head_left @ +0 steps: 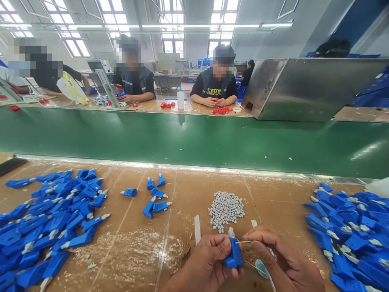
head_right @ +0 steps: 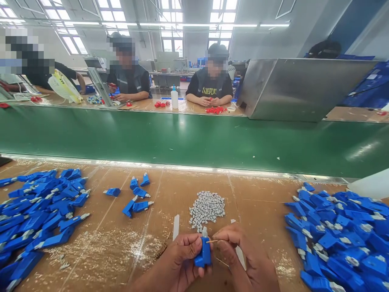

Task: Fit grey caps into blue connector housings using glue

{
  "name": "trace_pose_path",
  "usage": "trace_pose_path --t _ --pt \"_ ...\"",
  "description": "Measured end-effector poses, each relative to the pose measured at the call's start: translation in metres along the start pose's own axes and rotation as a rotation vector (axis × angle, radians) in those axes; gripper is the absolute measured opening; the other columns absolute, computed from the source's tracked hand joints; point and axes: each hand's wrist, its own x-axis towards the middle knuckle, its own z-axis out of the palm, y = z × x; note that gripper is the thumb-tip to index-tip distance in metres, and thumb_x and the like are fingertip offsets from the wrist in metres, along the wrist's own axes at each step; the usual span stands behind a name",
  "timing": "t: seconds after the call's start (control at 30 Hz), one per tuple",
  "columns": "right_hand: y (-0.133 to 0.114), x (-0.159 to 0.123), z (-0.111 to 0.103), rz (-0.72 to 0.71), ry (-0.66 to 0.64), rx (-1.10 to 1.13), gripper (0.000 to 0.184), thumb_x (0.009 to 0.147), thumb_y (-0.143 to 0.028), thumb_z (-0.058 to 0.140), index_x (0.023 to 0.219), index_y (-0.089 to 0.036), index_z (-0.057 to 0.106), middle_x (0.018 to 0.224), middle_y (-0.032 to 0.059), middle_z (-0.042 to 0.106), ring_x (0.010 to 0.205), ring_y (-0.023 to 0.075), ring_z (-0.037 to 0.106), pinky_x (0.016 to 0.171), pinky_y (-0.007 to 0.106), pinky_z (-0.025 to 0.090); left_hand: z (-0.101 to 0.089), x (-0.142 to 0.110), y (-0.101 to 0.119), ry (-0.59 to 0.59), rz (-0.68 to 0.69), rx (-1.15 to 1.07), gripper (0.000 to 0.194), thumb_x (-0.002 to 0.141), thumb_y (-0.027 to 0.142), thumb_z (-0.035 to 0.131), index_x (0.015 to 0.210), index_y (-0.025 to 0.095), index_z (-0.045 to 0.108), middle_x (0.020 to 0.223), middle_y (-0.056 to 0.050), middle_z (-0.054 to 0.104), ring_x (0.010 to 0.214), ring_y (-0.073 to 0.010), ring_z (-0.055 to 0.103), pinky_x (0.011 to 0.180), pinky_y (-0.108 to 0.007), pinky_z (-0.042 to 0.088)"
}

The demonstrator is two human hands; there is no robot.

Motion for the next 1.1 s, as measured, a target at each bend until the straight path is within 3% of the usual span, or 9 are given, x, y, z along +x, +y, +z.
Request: trace_pose_path --t 0.3,0.43,0.53,0.7,0.77,0.87,0.97,1.1 --pt "0.001 -0.002 -0.003 -0.21 -0.037 -0.129 0.027 0.109 -0.046 0.057 0.095 -0.034 0.077 0.086 -0.0006 0.083 0.076 0.0219 0.08 0.1 0.037 0.061 -0.001 0.0 -0.003 0.027 0.018 0.044 0.049 0.067 0.048 0.099 0.076 0.007 0.074 0.068 -0.006 0.067 0.057 -0.011 0.067 0.053 -0.016 0.049" --pt "0.005 -0.008 0.003 -0.254 0.006 -0.109 0.017 0.109 -0.034 0.059 0.101 -0.032 0.074 0.085 0.0018 0.079 0.074 0.0217 0.075 0.083 0.035 0.063 0.001 0.0 -0.002 0.012 0.02 0.048 0.05 0.066 0.049 0.1 0.072 0.008 0.073 0.067 -0.005 0.065 0.056 -0.0095 0.064 0.052 -0.016 0.05" --pt "0.004 -0.011 0.012 -0.257 0.017 -0.043 0.017 0.109 -0.028 0.058 0.103 -0.031 0.073 0.085 0.0018 0.076 0.073 0.0208 0.071 0.082 0.035 0.061 0.001 0.0 -0.002 0.006 0.023 0.043 0.049 0.065 0.048 0.1 0.071 0.009 0.072 0.067 -0.005 0.065 0.056 -0.0097 0.065 0.051 -0.015 0.049" --pt "-0.003 -0.012 0.002 -0.22 0.084 -0.032 0.019 0.109 -0.036 0.06 0.102 -0.033 0.077 0.093 0.0036 0.078 0.082 0.0217 0.076 0.08 0.031 0.061 0.001 -0.004 0.002 -0.012 0.028 0.041 0.045 0.071 0.045 0.098 0.078 0.007 0.076 0.069 -0.006 0.068 0.056 -0.0093 0.067 0.051 -0.013 0.05" --pt "-0.003 -0.016 -0.014 -0.17 0.042 -0.04 0.018 0.106 -0.041 0.065 0.098 -0.033 0.079 0.095 0.0042 0.077 0.084 0.0223 0.077 0.075 0.029 0.062 0.002 -0.007 0.008 -0.012 0.037 0.035 0.043 0.074 0.043 0.097 0.085 0.006 0.078 0.072 -0.007 0.069 0.058 -0.0098 0.069 0.052 -0.012 0.051" --pt "0.006 -0.031 -0.034 -0.15 -0.183 -0.019 0.02 0.104 -0.04 0.067 0.094 -0.034 0.082 0.089 0.0043 0.074 0.073 0.021 0.075 0.063 0.028 0.062 0.004 -0.012 0.02 0.001 0.062 0.022 0.041 0.074 0.038 0.097 0.092 0.005 0.08 0.078 -0.008 0.071 0.063 -0.011 0.071 0.052 -0.011 0.052" --pt "0.016 -0.052 -0.035 -0.205 -0.369 -0.042 0.022 0.104 -0.039 0.065 0.096 -0.033 0.085 0.083 0.004 0.072 0.062 0.0186 0.07 0.053 0.027 0.058 0.006 -0.015 0.031 0.017 0.09 -0.002 0.041 0.071 0.033 0.099 0.095 0.005 0.081 0.081 -0.008 0.072 0.067 -0.0119 0.072 0.053 -0.01 0.053" --pt "0.022 -0.056 -0.022 -0.197 -0.203 -0.106 0.033 0.111 -0.039 0.05 0.121 -0.032 0.08 0.09 0.0057 0.071 0.071 0.0199 0.07 0.062 0.029 0.058 0.003 -0.017 0.038 0.053 0.168 -0.068 0.036 0.074 0.026 0.096 0.097 0.004 0.081 0.085 -0.01 0.074 0.069 -0.0123 0.072 0.055 -0.01 0.056"
